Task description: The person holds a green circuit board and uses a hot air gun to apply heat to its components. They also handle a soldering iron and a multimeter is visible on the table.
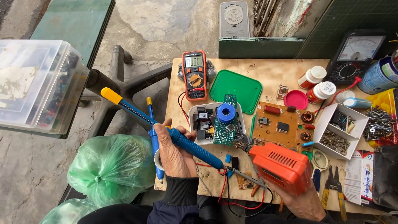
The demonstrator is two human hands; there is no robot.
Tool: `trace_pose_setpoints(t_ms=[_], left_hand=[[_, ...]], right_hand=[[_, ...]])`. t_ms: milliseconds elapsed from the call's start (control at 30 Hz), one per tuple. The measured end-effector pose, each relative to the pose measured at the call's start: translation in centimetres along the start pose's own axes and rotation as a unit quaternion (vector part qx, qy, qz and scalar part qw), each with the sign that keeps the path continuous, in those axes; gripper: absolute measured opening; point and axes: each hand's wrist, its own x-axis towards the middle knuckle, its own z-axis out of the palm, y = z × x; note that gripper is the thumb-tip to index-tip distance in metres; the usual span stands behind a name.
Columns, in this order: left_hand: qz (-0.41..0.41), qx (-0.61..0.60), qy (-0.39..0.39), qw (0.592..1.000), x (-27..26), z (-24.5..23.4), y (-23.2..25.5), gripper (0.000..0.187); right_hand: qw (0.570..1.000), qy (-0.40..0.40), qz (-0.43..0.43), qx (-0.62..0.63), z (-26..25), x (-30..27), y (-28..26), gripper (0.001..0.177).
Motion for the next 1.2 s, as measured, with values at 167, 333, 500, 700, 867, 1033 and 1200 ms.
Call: trace_pose_setpoints(t_ms=[167, 333, 500, 700, 867, 1033, 1200], left_hand=[[0.001, -0.005, -0.018, 1.0, 0.2, 0.1, -0.2, 0.063], [0.003, -0.004, -0.022, 1.0, 0.4, 1.1, -0.6, 0.059], [0.011, 0.005, 0.001, 1.0, 1.2, 2.6, -1.1, 0.054], [0.046, 0.013, 0.034, 0.998, 2.0, 3.5, -1.4, 0.083], [0.032, -0.054, 0.019, 0.998, 2.0, 3.3, -1.4, 0.06], [0.069, -0.015, -0.015, 0.997, 1.6, 3.0, -2.4, 0.054], [0.073, 0.034, -0.022, 0.997, 1.6, 2.7, -2.8, 0.048]], right_hand=[[0.998, 0.025, 0.013, -0.057, -3.8, 4.0, 0.0, 0.083], [0.998, 0.035, 0.039, 0.04, -1.6, 2.1, 0.1, 0.071], [0.995, 0.043, 0.05, 0.073, -1.3, 1.9, 0.1, 0.069], [0.993, 0.051, 0.068, 0.078, -0.6, 1.2, -0.1, 0.072], [0.998, 0.034, 0.044, -0.007, -0.3, 0.5, -0.4, 0.079], [0.987, 0.027, 0.1, 0.124, -0.7, 1.7, -0.6, 0.065], [0.742, 0.038, 0.357, 0.566, -1.1, 2.7, -1.3, 0.071]])
